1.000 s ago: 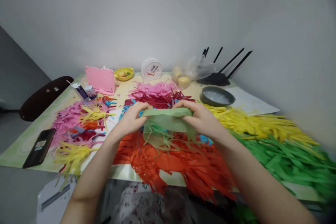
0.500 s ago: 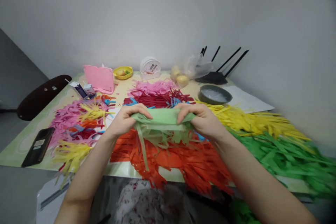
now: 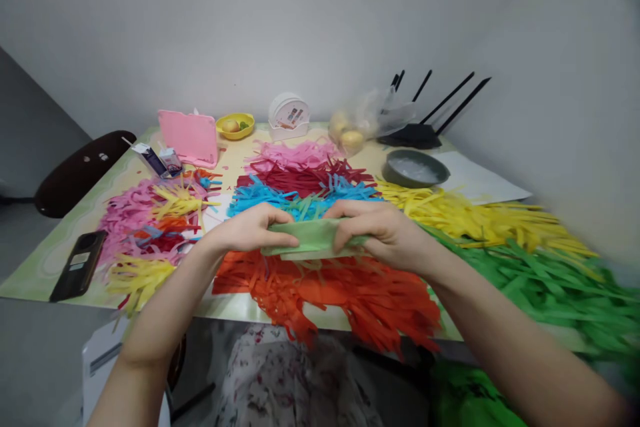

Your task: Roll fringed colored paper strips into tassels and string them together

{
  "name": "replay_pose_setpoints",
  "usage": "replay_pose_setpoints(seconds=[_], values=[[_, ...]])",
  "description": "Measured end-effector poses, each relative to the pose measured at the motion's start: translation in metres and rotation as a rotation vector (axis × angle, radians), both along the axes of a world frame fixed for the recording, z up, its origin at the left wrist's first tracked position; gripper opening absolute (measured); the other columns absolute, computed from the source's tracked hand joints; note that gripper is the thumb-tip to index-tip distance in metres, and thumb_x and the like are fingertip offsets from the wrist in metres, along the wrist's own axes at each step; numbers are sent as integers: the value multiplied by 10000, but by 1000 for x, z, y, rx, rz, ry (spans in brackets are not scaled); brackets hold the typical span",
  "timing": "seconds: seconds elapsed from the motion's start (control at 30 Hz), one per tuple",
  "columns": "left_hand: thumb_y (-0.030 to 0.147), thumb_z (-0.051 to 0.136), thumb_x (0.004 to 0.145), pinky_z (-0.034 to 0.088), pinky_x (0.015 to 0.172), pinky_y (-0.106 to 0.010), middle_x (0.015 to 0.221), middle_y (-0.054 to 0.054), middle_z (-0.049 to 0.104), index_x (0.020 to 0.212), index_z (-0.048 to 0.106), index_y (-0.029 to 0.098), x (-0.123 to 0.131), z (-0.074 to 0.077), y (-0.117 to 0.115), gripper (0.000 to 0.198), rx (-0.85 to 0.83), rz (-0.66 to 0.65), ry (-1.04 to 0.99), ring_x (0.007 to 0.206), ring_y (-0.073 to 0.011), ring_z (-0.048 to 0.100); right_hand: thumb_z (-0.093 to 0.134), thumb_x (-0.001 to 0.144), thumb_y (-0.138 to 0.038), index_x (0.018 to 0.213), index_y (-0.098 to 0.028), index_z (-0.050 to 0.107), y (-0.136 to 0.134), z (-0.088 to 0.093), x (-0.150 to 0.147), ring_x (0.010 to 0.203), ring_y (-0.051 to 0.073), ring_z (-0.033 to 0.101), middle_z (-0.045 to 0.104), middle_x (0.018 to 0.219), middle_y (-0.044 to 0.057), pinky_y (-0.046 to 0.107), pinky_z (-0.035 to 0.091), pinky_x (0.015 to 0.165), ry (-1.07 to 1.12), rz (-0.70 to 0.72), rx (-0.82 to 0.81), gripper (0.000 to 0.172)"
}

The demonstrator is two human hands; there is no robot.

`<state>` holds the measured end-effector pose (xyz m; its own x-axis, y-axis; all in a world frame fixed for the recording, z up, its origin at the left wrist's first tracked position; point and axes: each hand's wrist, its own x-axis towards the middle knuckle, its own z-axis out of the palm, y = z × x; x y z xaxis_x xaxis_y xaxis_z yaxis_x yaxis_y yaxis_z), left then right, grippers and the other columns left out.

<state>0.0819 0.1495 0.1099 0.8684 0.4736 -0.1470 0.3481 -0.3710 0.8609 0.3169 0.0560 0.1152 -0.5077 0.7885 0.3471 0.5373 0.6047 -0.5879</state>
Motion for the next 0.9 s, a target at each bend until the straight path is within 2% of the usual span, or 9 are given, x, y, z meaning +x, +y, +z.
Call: replay_pose_setpoints(seconds=[0.07, 0.13, 0.2, 0.27, 0.33, 0.43, 0.53, 0.63, 0.9], values=[[362, 609, 795, 287, 488, -200, 565, 38, 476, 648, 594, 159, 0, -2, -4, 251, 113, 16, 23, 523, -94, 402, 432, 759, -58, 1048, -245, 721, -2, 0, 7, 1024, 182, 636, 678, 1114, 46, 294, 488, 888, -28, 27, -93, 449], [330, 571, 826, 278, 502, -206, 579, 40, 477, 666, 577, 162, -1, -2, -7, 232, 232, 34, 34, 534, -96, 399, 572, 820, -201, 1362, -257, 541, -2, -1, 12, 1159, 218, 593, 612, 1306, 58, 315, 477, 942, -47, 34, -214, 546], [308, 539, 850, 275, 512, -215, 586, 40, 484, 686, 567, 163, -2, 0, -8, 221, 306, 3, 73, 539, -101, 410, 683, 790, -357, 1453, -245, 428, -1, -3, 12, 1155, 245, 597, 592, 1342, 78, 321, 493, 912, -55, -33, -312, 719], [300, 530, 861, 282, 528, -222, 595, 39, 490, 703, 563, 162, -2, 1, -9, 213, 343, -44, 110, 552, -107, 428, 673, 801, -444, 1302, -210, 590, 0, -7, 6, 1032, 249, 638, 675, 1182, 89, 322, 501, 849, -68, -134, -338, 559], [304, 534, 866, 308, 562, -227, 631, 29, 517, 732, 578, 159, -2, 0, -9, 203, 363, -72, 115, 594, -119, 460, 624, 840, -464, 986, -185, 720, 1, -13, -1, 913, 235, 642, 710, 980, 83, 313, 484, 799, -83, -198, -311, 329], [325, 539, 876, 341, 612, -235, 692, 12, 557, 768, 602, 155, -4, -3, -10, 211, 355, -61, 85, 653, -132, 496, 603, 857, -441, 734, -186, 671, -2, -21, -8, 773, 193, 611, 676, 781, 45, 275, 449, 708, -44, -227, -272, 291], [337, 543, 884, 345, 608, -231, 679, 22, 554, 753, 597, 158, -7, -9, -14, 229, 284, 18, 29, 643, -125, 496, 610, 854, -398, 679, -191, 591, -9, -27, -10, 658, 153, 560, 623, 685, 6, 249, 405, 619, 43, -293, -277, 272], [332, 563, 873, 355, 612, -226, 678, 25, 564, 747, 601, 157, -10, -17, -20, 219, 234, 171, -57, 647, -124, 500, 606, 869, -356, 727, -197, 567, -17, -32, -10, 697, 160, 595, 650, 689, 3, 260, 434, 685, 202, -324, -315, 216], [248, 589, 842, 444, 712, -242, 799, -13, 649, 812, 629, 152, -9, -40, -36, 108, 118, 341, -303, 757, -150, 602, 656, 843, -353, 934, -177, 671, -30, -54, -19, 541, 154, 648, 646, 589, -7, 270, 521, 588, 661, -357, -439, 198]])
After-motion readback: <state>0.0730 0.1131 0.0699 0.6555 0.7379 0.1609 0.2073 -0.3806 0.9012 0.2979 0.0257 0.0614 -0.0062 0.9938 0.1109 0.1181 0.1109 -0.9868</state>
